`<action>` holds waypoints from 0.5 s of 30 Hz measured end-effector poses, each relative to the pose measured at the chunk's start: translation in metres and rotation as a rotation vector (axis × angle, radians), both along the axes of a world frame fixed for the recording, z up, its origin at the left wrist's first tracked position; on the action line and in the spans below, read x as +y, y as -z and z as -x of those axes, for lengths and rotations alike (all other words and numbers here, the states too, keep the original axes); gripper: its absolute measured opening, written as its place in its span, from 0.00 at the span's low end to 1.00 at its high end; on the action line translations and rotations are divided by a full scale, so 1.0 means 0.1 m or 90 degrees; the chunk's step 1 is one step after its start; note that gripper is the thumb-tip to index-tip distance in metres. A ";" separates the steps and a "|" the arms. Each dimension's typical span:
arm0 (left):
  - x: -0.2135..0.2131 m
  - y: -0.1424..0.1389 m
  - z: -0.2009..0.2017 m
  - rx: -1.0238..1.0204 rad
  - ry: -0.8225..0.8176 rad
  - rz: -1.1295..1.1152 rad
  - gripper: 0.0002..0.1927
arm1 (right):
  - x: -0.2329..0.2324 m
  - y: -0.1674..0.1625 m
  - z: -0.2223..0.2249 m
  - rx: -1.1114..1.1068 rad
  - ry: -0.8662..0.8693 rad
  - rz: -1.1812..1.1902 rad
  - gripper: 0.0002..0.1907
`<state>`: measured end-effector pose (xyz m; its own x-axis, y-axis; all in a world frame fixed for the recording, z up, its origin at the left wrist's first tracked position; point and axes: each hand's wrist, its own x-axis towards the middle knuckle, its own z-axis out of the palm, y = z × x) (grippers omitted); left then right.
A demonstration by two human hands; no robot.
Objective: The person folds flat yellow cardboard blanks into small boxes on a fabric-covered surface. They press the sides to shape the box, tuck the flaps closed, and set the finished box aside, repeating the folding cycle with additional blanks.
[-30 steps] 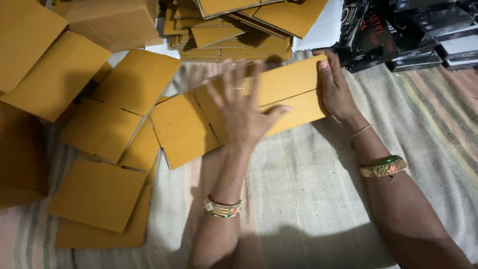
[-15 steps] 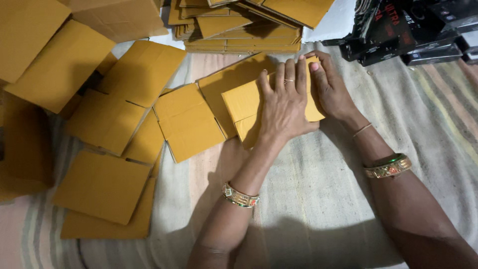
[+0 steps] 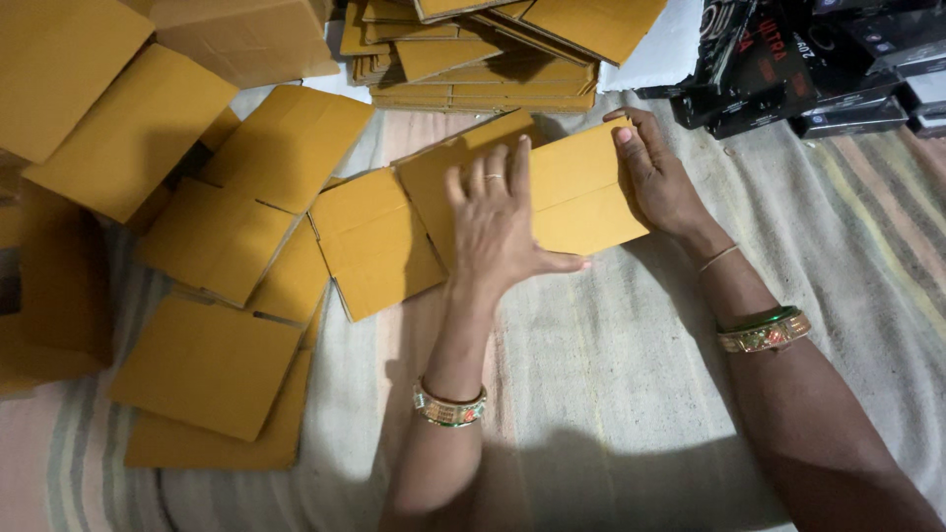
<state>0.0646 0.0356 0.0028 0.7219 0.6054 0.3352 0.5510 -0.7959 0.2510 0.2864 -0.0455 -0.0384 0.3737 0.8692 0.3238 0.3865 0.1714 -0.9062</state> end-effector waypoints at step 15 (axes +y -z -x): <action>0.23 0.47 -0.02 -0.488 0.221 0.703 0.48 | -0.31 -0.17 -0.39 -0.003 0.043 -0.029 0.22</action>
